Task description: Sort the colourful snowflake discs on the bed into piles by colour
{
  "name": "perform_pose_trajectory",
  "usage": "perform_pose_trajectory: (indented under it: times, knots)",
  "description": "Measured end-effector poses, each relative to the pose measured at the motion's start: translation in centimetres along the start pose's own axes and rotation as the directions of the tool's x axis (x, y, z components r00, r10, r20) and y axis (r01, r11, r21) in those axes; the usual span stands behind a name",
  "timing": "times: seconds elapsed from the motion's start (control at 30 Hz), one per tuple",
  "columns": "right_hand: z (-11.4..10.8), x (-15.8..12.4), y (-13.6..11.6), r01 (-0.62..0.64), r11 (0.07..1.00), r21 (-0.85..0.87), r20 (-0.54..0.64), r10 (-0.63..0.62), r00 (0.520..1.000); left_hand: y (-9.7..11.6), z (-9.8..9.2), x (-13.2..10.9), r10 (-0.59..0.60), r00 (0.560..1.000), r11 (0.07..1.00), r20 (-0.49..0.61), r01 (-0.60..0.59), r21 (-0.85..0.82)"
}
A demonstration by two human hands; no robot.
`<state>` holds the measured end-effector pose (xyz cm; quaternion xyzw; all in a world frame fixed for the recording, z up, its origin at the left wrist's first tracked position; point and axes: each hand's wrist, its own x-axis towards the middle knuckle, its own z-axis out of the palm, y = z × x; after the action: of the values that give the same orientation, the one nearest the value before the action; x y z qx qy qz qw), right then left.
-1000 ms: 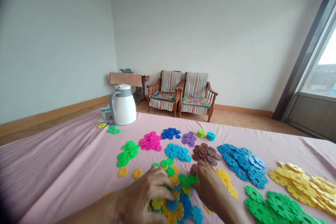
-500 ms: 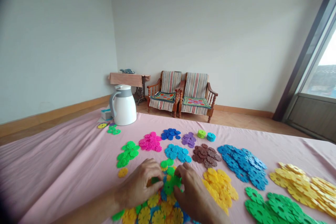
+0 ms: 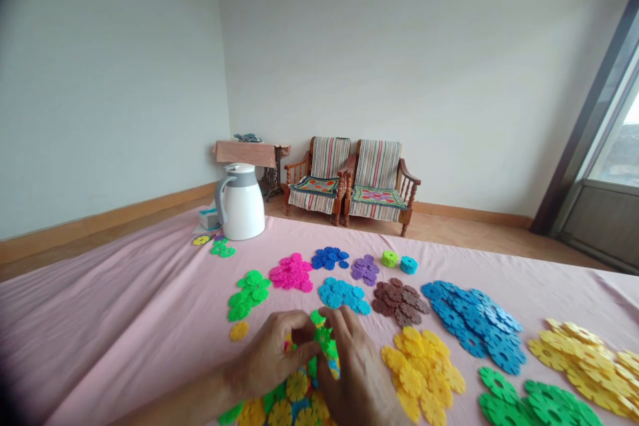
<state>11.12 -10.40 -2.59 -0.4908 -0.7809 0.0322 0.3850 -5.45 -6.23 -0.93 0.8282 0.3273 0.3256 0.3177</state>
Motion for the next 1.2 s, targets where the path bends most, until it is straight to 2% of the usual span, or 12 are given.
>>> perform_pose_trajectory:
  times: [0.13, 0.3, 0.4, 0.5, 0.57, 0.67, 0.73, 0.83, 0.9, 0.97, 1.03, 1.2]
  knots:
    - [0.5, -0.1, -0.3, 0.039, 0.998, -0.053, -0.036, -0.041, 0.998, -0.5, -0.2, 0.5, -0.082, 0.997, 0.995, -0.012, 0.081, -0.060]
    - [0.2, 0.1, 0.5, -0.022, 0.996, -0.081, -0.086, 0.015, 0.996, -3.0, -3.3, 1.7, -0.062, 0.981, 0.982, -0.183, 0.092, 0.165]
    - [-0.3, 0.2, 1.6, -0.109, 0.990, -0.084, -0.122, 0.099, 0.988, -5.5, -6.1, 2.1, -0.107, 0.943, 0.915, -0.315, 0.217, 0.339]
    - [-0.7, 0.3, 2.7, -0.145, 0.986, -0.079, -0.127, 0.135, 0.983, -7.6, -8.3, 2.1, -0.176, 0.916, 0.848, -0.360, 0.327, 0.418]
    - [-0.8, 0.3, 3.4, -0.162, 0.984, -0.072, -0.122, 0.152, 0.981, -8.2, -9.0, 2.0, -0.183, 0.900, 0.825, -0.396, 0.359, 0.436]
    - [-0.9, 0.4, 3.8, -0.183, 0.980, -0.073, -0.100, 0.175, 0.979, -7.9, -8.7, 2.0, -0.136, 0.889, 0.813, -0.437, 0.352, 0.463]
    - [-1.0, 0.4, 3.7, -0.182, 0.980, -0.078, -0.051, 0.178, 0.983, -7.0, -7.8, 2.0, -0.083, 0.925, 0.855, -0.371, 0.257, 0.450]
    - [-1.1, 0.4, 3.1, -0.174, 0.981, -0.084, 0.028, 0.177, 0.984, -5.5, -5.8, 1.8, 0.013, 0.993, 0.929, -0.121, 0.032, 0.367]
    - [-1.1, 0.4, 2.8, -0.178, 0.980, -0.087, 0.051, 0.183, 0.982, -4.7, -4.5, 1.7, 0.093, 0.995, 0.935, 0.036, -0.100, 0.341]
    - [-1.0, 0.4, 2.7, -0.185, 0.979, -0.091, 0.059, 0.191, 0.980, -4.2, -3.6, 1.5, 0.146, 0.979, 0.919, 0.140, -0.187, 0.347]
    - [-1.0, 0.4, 2.7, -0.188, 0.978, -0.091, 0.065, 0.194, 0.979, -3.9, -3.2, 1.3, 0.149, 0.972, 0.907, 0.182, -0.208, 0.367]
    - [-0.9, 0.3, 2.7, -0.192, 0.978, -0.086, 0.077, 0.198, 0.977, -3.8, -3.1, 1.4, 0.079, 0.984, 0.916, 0.158, -0.134, 0.378]
